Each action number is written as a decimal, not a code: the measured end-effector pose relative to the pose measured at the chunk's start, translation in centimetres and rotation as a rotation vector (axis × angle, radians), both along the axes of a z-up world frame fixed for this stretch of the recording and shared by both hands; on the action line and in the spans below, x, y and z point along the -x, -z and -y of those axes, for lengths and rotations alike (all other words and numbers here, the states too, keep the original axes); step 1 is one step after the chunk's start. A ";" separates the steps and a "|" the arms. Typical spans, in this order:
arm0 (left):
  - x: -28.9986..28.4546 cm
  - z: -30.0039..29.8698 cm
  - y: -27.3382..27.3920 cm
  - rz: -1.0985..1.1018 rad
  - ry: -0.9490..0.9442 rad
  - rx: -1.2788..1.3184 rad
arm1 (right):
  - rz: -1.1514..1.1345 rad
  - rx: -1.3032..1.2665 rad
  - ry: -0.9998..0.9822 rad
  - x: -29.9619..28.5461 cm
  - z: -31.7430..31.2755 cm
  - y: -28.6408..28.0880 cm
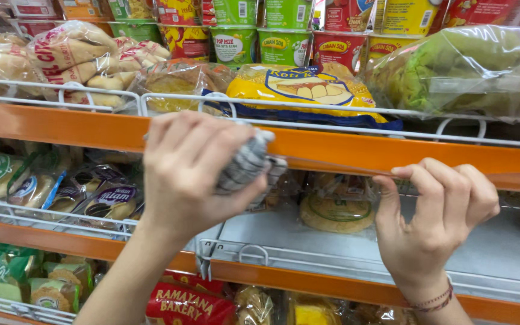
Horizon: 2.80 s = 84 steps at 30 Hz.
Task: The person sprays a cleaning solution on a shelf, wipes the shelf and packaged food items with a cloth, and scans a food package with a handheld scanner.
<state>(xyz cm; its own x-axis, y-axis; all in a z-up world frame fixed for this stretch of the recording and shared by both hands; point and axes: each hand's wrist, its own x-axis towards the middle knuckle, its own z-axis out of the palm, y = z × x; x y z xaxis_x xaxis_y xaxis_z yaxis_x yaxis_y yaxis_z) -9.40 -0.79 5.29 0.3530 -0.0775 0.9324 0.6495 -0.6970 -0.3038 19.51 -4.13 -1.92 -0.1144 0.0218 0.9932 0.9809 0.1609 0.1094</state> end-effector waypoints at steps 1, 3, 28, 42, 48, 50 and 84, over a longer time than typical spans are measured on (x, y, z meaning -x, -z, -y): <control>0.7 0.3 -0.1 0.069 0.021 0.043 | -0.010 -0.005 -0.006 0.1 -0.2 0.1; 1.4 1.6 0.0 0.229 0.077 0.127 | -0.015 0.002 -0.012 0.1 -0.1 0.3; -11.4 2.0 -0.6 -0.037 -0.102 -0.062 | 0.132 0.074 -0.051 -3.1 2.0 -1.9; -28.1 4.8 -0.7 -0.056 0.034 -0.053 | -0.107 -0.038 -0.053 -19.5 6.2 0.5; -34.7 6.2 -0.6 -0.095 0.016 -0.022 | -0.096 -0.050 -0.037 -28.0 8.2 -0.5; -37.3 6.5 -0.4 -0.095 0.005 -0.020 | -0.097 -0.048 -0.039 -30.7 8.8 -0.8; -83.8 12.1 1.7 0.062 0.194 -0.217 | -0.337 -0.153 -0.025 -65.9 16.1 2.8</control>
<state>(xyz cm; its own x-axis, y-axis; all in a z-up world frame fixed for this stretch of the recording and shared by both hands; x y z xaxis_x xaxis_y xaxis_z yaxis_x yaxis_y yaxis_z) 74.39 -12.93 3.59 0.2548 -0.3378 0.9061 0.5325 -0.7331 -0.4231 85.39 -20.26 -4.75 0.2209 -0.1288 0.9668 0.9620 0.1921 -0.1942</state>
